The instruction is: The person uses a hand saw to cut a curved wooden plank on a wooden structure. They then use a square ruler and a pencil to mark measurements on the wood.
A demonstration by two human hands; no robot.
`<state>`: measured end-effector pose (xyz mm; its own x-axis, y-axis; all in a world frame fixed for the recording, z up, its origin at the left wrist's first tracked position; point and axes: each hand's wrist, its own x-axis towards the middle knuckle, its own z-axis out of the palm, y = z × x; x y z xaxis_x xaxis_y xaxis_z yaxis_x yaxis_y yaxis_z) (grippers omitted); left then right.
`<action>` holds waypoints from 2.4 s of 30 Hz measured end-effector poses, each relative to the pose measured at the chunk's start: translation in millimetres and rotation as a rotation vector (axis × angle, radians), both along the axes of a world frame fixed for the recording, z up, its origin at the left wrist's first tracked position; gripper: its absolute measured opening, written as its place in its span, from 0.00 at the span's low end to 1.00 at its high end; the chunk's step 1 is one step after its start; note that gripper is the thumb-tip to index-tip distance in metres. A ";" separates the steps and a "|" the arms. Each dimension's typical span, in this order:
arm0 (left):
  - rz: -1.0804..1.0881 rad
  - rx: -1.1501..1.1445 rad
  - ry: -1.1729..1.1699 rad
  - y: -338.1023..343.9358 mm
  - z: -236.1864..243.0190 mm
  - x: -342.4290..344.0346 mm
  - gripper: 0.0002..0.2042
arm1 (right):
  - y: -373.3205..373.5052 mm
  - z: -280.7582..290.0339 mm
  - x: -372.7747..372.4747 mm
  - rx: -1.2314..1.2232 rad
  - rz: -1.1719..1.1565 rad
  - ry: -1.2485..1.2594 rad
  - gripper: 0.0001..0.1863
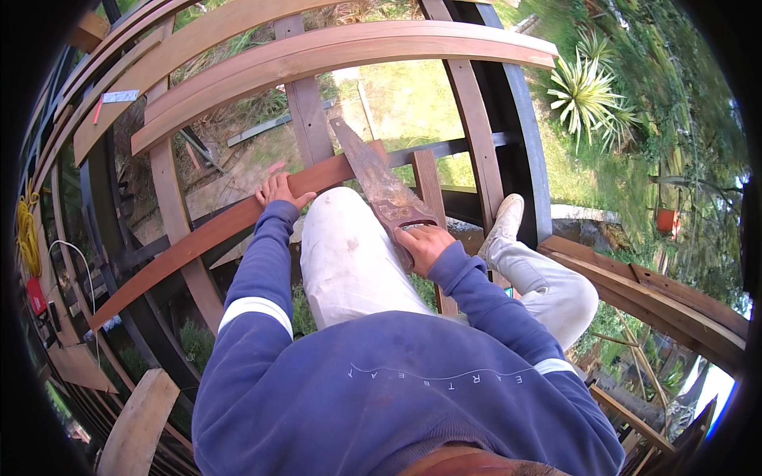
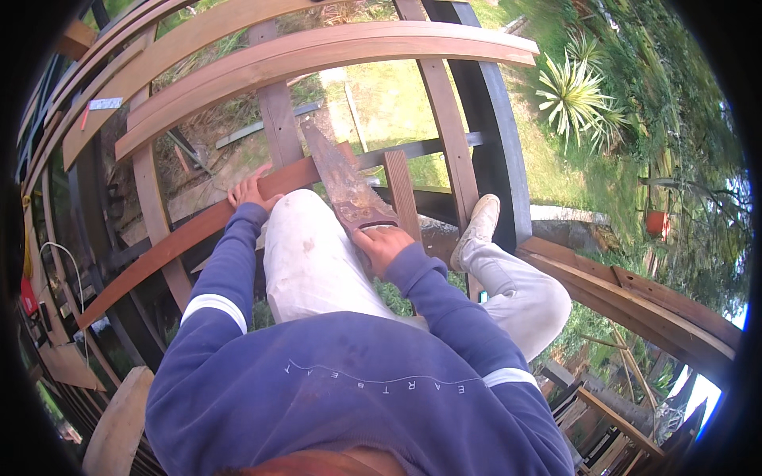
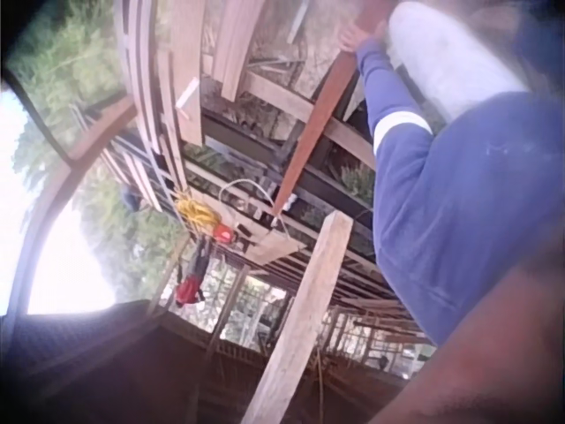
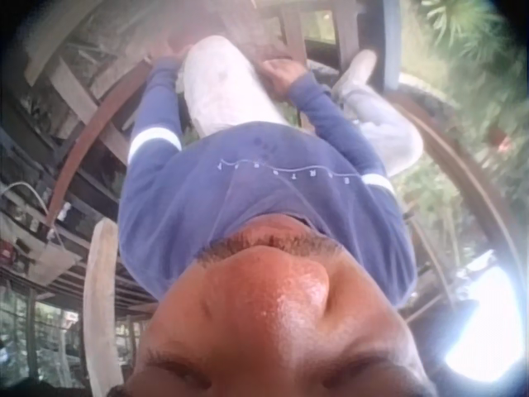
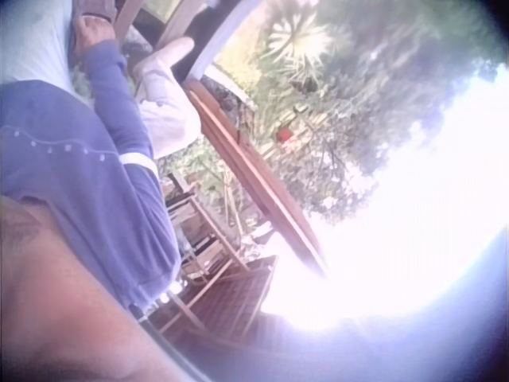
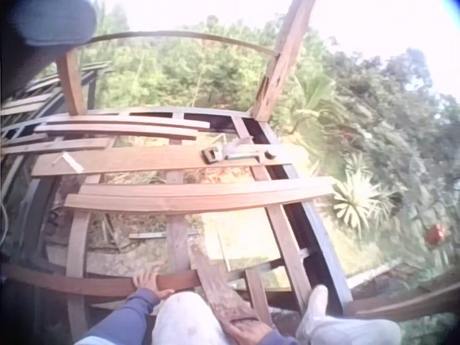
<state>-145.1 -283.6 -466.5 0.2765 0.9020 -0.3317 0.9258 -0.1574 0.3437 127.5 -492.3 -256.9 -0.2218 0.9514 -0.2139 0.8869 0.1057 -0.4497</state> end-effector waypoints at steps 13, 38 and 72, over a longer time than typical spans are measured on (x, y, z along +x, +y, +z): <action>-0.014 0.064 0.117 10.3 -28.6 -3.8 0.43 | -35.6 100.1 26.8 0.121 -0.394 0.243 0.22; -0.124 0.134 0.293 -5.1 22.9 36.7 0.26 | -426.5 113.6 -14.8 0.048 -1.964 -0.161 0.31; -0.249 -0.232 0.315 -15.3 22.4 120.5 0.21 | -494.6 -193.2 270.4 -0.395 -2.379 -0.299 0.32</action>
